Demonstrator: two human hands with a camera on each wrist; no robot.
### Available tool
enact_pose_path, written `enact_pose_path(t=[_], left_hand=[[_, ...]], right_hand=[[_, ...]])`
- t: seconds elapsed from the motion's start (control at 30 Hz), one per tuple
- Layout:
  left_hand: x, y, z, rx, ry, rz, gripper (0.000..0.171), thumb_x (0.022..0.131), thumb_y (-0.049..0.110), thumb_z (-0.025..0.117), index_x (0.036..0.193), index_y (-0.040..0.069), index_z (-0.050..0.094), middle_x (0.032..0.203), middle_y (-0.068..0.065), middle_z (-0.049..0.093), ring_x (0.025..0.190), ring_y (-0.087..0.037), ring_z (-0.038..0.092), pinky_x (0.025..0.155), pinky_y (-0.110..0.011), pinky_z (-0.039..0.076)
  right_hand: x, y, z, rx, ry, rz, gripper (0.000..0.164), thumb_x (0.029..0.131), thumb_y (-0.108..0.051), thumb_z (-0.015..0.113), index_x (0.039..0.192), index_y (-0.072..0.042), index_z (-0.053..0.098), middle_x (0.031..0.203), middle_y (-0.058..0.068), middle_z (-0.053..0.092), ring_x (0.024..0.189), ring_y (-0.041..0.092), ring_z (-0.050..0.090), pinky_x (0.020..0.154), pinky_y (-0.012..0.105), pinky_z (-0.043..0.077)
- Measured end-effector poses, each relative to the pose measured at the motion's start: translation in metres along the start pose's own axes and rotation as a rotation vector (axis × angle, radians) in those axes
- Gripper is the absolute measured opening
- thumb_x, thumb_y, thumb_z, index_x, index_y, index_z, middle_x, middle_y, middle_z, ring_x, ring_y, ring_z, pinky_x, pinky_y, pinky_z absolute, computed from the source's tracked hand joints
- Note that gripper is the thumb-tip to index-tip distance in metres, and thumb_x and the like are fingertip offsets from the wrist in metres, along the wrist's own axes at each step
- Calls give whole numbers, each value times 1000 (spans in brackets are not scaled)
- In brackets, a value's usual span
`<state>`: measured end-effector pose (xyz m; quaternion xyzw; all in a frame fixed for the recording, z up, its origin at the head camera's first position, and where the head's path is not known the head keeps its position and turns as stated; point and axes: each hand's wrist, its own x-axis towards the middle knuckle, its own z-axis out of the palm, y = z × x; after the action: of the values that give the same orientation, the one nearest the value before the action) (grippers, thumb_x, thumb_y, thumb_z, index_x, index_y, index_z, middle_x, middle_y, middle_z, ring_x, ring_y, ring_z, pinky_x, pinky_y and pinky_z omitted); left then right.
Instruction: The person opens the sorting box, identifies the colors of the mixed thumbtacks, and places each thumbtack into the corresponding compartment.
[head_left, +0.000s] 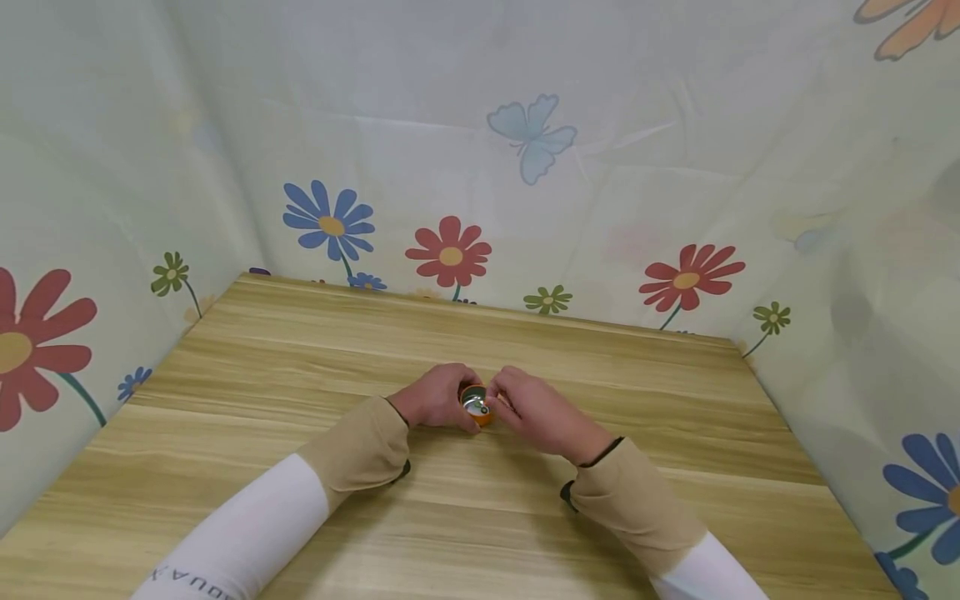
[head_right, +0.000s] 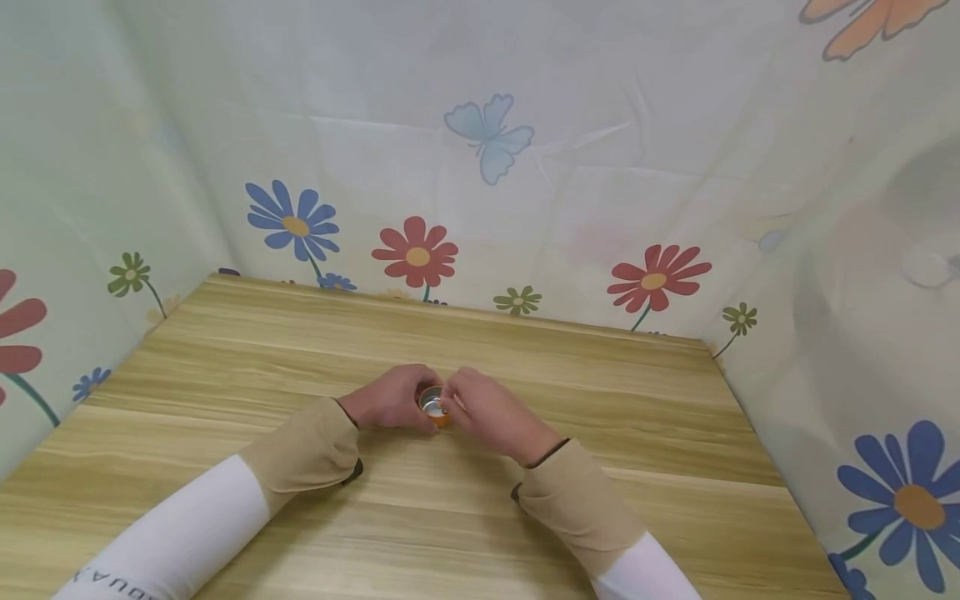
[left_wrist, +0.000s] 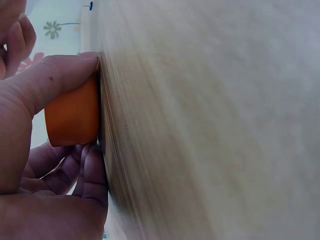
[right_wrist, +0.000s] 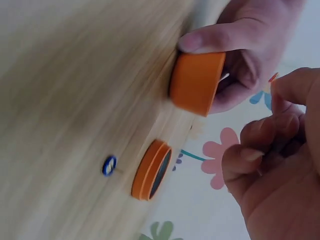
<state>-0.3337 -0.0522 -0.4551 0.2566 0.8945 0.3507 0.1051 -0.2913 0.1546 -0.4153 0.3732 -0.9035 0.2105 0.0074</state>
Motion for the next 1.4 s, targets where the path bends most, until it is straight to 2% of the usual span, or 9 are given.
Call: enact_pose_path(t=[0.1,0.2,0.4,0.6,0.77,1.0,1.2,1.4], left_hand=[[0,-1,1,11,-2,-2,48,68,15,94,109,6,70,100,-4,69,89,-15,61,83,-28,53],[0,0,1,5,-11,-11,47,69,15,93,109,6,70,102,-4,69,90,-15,61,84,-28,53],[0,2,0,6,-19,-32,49,70,15,94,112,7,70,105,-5,69,92,-15,62,86,-29,53],[0,3,-1,25,-19,-19,49,70,17,94,112,8,71,105,-5,68,90,-14,61,85,-30,53],[0,0,-1,38,-9,-8,48,69,19,94,109,9,71,103,-4,67,89,-14,60,83,-30,53],[0,0,-1,41,-3,0,48,68,19,95,108,8,71,102,-4,67,89,-14,60,84,-29,53],[-2,2,-2,41,-1,4,45,69,18,94,107,10,72,103,-3,68,92,-14,61,87,-31,53],[-2,2,-2,32,-5,9,41,69,17,94,102,11,71,100,-1,68,89,-12,59,86,-30,52]], right_hand=[[3,-1,2,-143,19,-44,9,104,-16,59,102,-9,62,94,0,56,78,9,51,71,25,49],[6,-2,4,-238,41,-75,8,102,-14,61,100,-8,63,93,1,56,75,9,52,69,26,51],[16,-1,5,-349,0,-84,8,100,-14,64,94,-10,63,88,1,55,71,9,51,66,25,50],[26,0,4,-346,-79,-69,9,99,-13,67,91,-8,65,85,2,58,71,12,53,68,28,51],[34,2,5,-315,-131,-83,18,99,-10,64,80,-11,65,79,1,55,68,12,46,65,27,43],[43,6,7,-265,-149,-119,27,94,-3,64,69,-12,58,69,-2,45,64,11,39,64,26,35],[50,6,9,-262,-176,-102,31,93,-1,63,66,-13,54,64,-5,39,61,12,36,63,27,33],[55,7,11,-264,-195,-84,34,92,0,62,64,-15,49,62,-5,35,60,11,34,61,26,31]])
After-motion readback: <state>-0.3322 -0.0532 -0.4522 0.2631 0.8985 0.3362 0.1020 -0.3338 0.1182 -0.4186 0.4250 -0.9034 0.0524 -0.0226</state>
